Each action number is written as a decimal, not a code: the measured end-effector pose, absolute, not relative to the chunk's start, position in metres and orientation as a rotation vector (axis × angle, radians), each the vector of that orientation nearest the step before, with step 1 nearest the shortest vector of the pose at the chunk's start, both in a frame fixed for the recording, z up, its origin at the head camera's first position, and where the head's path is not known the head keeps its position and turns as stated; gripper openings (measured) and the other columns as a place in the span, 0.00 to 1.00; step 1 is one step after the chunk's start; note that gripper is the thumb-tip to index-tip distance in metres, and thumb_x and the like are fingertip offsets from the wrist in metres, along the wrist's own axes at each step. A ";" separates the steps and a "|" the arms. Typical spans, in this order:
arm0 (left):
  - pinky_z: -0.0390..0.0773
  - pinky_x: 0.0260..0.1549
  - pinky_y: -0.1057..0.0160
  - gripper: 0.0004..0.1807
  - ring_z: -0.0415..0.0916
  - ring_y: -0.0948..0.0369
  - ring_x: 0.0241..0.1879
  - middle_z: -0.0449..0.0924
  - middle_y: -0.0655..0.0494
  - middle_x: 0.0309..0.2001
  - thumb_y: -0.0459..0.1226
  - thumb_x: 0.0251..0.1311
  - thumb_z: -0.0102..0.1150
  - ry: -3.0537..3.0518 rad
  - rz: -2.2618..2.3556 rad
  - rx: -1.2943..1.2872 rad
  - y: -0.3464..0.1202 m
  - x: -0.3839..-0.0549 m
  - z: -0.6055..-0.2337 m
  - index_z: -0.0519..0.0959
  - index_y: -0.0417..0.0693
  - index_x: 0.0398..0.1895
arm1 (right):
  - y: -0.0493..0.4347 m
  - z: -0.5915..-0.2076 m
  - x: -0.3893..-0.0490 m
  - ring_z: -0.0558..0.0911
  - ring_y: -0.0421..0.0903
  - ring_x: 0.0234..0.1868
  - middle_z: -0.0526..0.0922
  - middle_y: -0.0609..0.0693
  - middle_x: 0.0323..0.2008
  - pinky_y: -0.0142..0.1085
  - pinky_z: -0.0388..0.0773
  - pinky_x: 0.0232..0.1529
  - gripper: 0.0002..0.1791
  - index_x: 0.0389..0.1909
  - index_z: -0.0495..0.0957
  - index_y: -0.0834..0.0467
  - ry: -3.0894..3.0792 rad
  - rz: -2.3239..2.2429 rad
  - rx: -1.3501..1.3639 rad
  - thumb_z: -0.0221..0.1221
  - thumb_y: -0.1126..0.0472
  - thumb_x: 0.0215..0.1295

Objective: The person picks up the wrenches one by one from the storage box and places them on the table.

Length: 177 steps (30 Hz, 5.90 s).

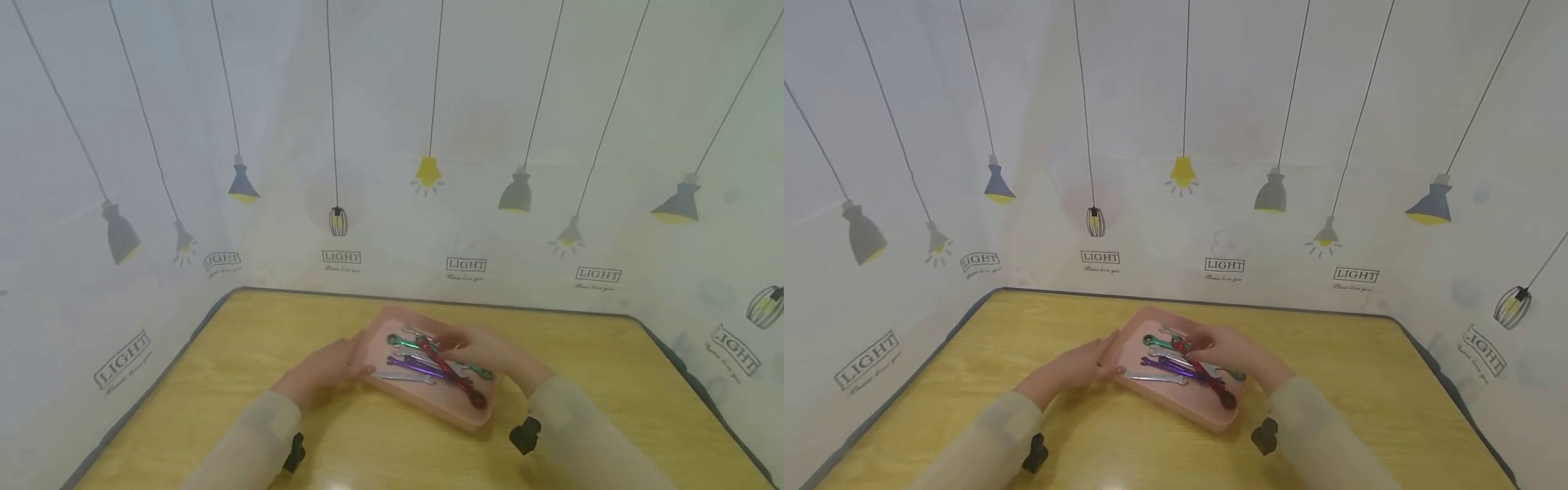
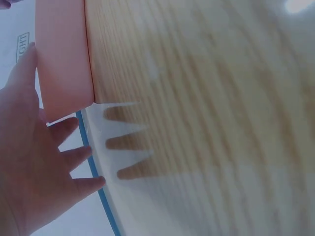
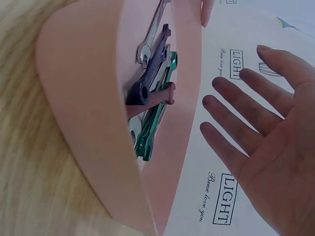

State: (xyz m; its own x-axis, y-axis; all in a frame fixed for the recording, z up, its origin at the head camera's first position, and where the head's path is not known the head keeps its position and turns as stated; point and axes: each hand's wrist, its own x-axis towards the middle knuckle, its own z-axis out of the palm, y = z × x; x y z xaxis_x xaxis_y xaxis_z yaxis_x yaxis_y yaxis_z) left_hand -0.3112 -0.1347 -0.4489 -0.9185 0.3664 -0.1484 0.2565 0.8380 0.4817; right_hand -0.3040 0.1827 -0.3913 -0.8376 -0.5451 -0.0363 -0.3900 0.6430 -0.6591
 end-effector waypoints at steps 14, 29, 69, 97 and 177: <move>0.38 0.63 0.28 0.51 0.40 0.36 0.73 0.50 0.48 0.76 0.68 0.58 0.51 2.770 0.663 0.395 -0.138 -0.315 -0.452 0.44 0.63 0.79 | 0.161 -0.386 -0.338 0.79 0.45 0.51 0.83 0.48 0.49 0.48 0.73 0.58 0.18 0.52 0.82 0.53 2.481 -0.972 -0.818 0.66 0.55 0.62; 0.41 0.63 0.28 0.50 0.42 0.36 0.72 0.51 0.48 0.75 0.68 0.59 0.50 2.790 0.637 0.427 -0.138 -0.313 -0.451 0.44 0.62 0.79 | 0.156 -0.408 -0.363 0.80 0.45 0.49 0.84 0.47 0.46 0.44 0.75 0.55 0.21 0.53 0.81 0.56 2.394 -1.022 -0.776 0.68 0.63 0.56; 0.43 0.63 0.28 0.49 0.45 0.36 0.72 0.55 0.48 0.74 0.67 0.59 0.52 2.806 0.634 0.430 -0.140 -0.315 -0.455 0.45 0.64 0.79 | 0.138 -0.446 -0.365 0.80 0.39 0.39 0.83 0.34 0.38 0.35 0.78 0.43 0.17 0.43 0.86 0.38 2.534 -0.826 -0.832 0.69 0.63 0.56; 0.41 0.62 0.27 0.50 0.44 0.35 0.72 0.53 0.49 0.75 0.66 0.59 0.53 2.796 0.660 0.435 -0.137 -0.313 -0.450 0.45 0.63 0.79 | 0.173 -0.414 -0.357 0.82 0.47 0.44 0.83 0.52 0.49 0.44 0.80 0.44 0.18 0.53 0.83 0.57 2.445 -1.238 -0.561 0.63 0.67 0.60; 0.45 0.62 0.27 0.48 0.46 0.34 0.71 0.55 0.46 0.74 0.67 0.60 0.51 2.806 0.641 0.447 -0.137 -0.313 -0.456 0.45 0.67 0.79 | 0.335 -0.463 -0.364 0.83 0.57 0.43 0.82 0.67 0.44 0.44 0.82 0.40 0.21 0.53 0.76 0.72 2.722 -1.221 -0.270 0.62 0.73 0.57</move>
